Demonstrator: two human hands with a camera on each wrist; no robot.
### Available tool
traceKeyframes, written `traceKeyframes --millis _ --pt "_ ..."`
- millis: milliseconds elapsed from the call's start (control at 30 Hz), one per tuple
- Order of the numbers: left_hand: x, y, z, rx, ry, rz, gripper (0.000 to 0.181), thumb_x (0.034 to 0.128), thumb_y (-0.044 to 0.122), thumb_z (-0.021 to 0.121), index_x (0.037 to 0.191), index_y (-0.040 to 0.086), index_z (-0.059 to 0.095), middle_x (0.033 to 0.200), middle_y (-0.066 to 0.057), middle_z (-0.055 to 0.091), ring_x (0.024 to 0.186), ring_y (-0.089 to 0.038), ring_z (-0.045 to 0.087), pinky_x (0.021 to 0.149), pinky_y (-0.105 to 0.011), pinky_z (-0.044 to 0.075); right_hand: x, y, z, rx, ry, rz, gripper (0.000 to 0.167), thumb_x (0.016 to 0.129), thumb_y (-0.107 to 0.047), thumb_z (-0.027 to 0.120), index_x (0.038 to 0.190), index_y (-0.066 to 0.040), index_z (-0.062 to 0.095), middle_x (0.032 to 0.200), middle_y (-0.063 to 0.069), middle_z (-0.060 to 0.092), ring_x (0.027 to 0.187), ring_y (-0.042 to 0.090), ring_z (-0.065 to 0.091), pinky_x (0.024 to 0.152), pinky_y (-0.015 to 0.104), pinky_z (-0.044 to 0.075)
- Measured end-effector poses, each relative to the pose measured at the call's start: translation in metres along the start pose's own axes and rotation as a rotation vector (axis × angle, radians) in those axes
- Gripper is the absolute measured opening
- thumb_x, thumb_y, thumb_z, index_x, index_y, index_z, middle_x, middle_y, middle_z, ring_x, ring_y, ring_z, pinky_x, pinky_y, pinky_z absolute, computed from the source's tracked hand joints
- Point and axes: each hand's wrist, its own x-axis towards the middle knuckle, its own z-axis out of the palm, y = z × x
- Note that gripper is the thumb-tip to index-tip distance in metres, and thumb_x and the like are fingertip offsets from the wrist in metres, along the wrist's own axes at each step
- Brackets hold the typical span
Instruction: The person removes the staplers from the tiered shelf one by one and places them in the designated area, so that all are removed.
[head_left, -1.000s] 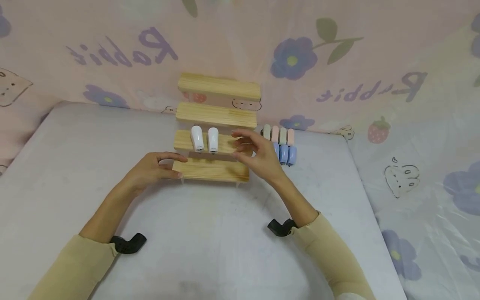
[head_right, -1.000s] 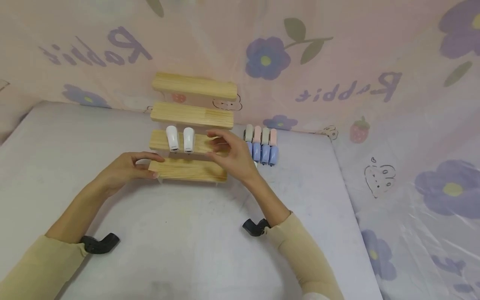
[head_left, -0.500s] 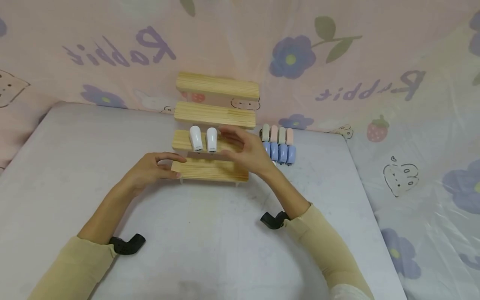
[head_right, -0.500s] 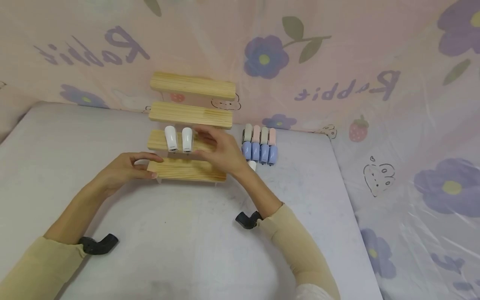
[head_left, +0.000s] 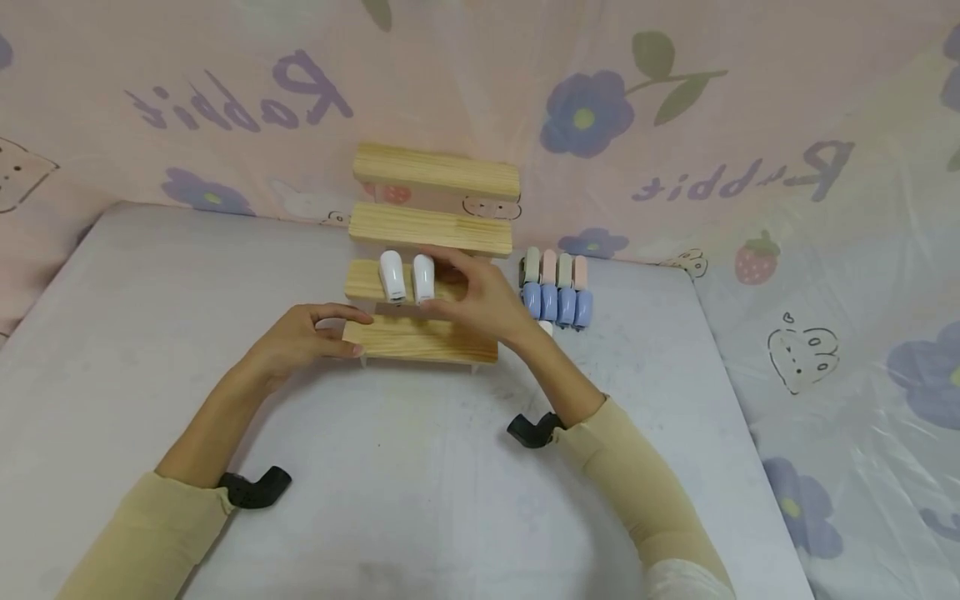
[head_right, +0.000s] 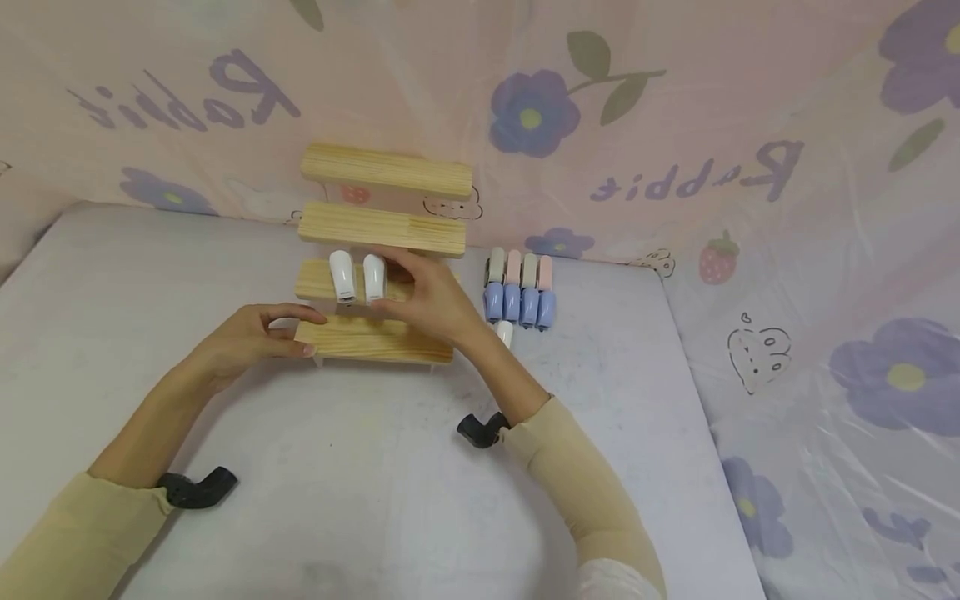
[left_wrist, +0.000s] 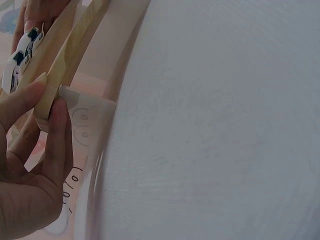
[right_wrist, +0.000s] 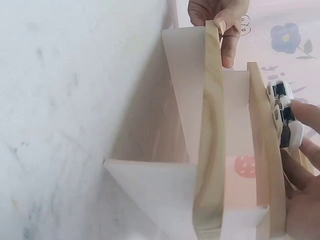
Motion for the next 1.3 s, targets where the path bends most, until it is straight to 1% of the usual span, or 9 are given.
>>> traceKeyframes --millis 100,300,467,533,667,867,1033,1133,1300 --pt "0.000 0.000 -0.001 0.005 0.003 0.000 0.056 0.0804 0.018 0.083 0.131 0.006 0.063 0.160 -0.012 0.026 0.126 -0.033 0.050 0.095 -0.038 0.044 0.002 0.001 0.001 -0.010 0.001 -0.010 0.068 0.084 -0.024 0.082 0.144 -0.016 0.052 0.133 0.003 0.061 0.115 0.012 0.059 0.099 0.025 0.044" --pt "0.000 0.001 0.001 0.002 0.004 -0.001 0.056 0.0809 0.018 0.083 0.131 0.005 0.063 0.160 -0.013 0.025 0.134 -0.039 0.042 0.102 -0.047 0.039 -0.001 0.000 0.002 -0.044 0.010 0.017 0.068 0.085 -0.029 0.081 0.145 -0.019 0.052 0.133 0.000 0.061 0.116 0.012 0.058 0.101 0.027 0.043" --pt "0.002 -0.001 0.002 0.006 0.010 0.010 0.054 0.0804 0.018 0.084 0.129 0.007 0.064 0.159 -0.014 0.029 0.118 -0.029 0.055 0.091 -0.035 0.047 -0.004 0.000 0.003 -0.024 0.031 0.037 0.069 0.082 -0.028 0.084 0.144 -0.018 0.053 0.133 -0.002 0.061 0.116 0.012 0.058 0.100 0.026 0.043" --pt "0.003 -0.002 0.003 0.004 0.007 0.016 0.054 0.0803 0.019 0.084 0.129 0.008 0.065 0.158 -0.014 0.029 0.112 -0.026 0.057 0.087 -0.031 0.048 -0.005 -0.001 0.002 -0.025 0.043 0.029 0.069 0.081 -0.027 0.084 0.142 -0.017 0.054 0.134 -0.003 0.061 0.117 0.011 0.057 0.101 0.026 0.043" --pt "0.003 -0.002 0.002 0.007 0.013 0.016 0.054 0.0800 0.018 0.084 0.129 0.008 0.065 0.158 -0.013 0.030 0.116 -0.026 0.055 0.088 -0.030 0.047 -0.009 -0.001 0.001 -0.046 0.050 0.017 0.068 0.080 -0.027 0.085 0.140 -0.015 0.057 0.134 -0.003 0.062 0.118 0.010 0.057 0.102 0.026 0.042" --pt "0.000 0.000 0.001 0.007 0.014 0.011 0.055 0.0808 0.017 0.083 0.131 0.005 0.063 0.159 -0.011 0.029 0.123 -0.032 0.050 0.091 -0.032 0.045 -0.016 -0.003 -0.005 -0.045 0.060 0.034 0.065 0.079 -0.023 0.086 0.138 -0.015 0.059 0.128 -0.001 0.065 0.110 0.012 0.061 0.096 0.029 0.046" --pt "0.000 0.002 0.001 -0.002 0.009 0.016 0.055 0.0811 0.016 0.083 0.131 0.005 0.063 0.160 -0.012 0.028 0.116 -0.029 0.052 0.088 -0.029 0.047 -0.021 0.000 -0.010 -0.050 0.083 0.009 0.065 0.079 -0.020 0.086 0.138 -0.013 0.059 0.130 0.001 0.064 0.109 0.014 0.061 0.094 0.031 0.048" --pt "0.000 0.001 0.001 -0.002 0.010 0.014 0.055 0.0813 0.015 0.083 0.131 0.005 0.063 0.160 -0.011 0.027 0.119 -0.030 0.050 0.090 -0.032 0.046 -0.025 0.002 -0.013 -0.039 0.097 0.001 0.065 0.079 -0.021 0.086 0.138 -0.015 0.060 0.131 0.000 0.064 0.109 0.013 0.062 0.093 0.030 0.049" --pt "-0.001 0.001 0.002 -0.013 0.002 0.015 0.055 0.0815 0.016 0.082 0.132 0.004 0.062 0.161 -0.011 0.026 0.134 -0.038 0.039 0.101 -0.045 0.039 -0.032 0.006 -0.017 -0.025 0.113 0.000 0.064 0.081 -0.023 0.085 0.139 -0.015 0.059 0.130 0.001 0.064 0.109 0.012 0.062 0.093 0.029 0.049"
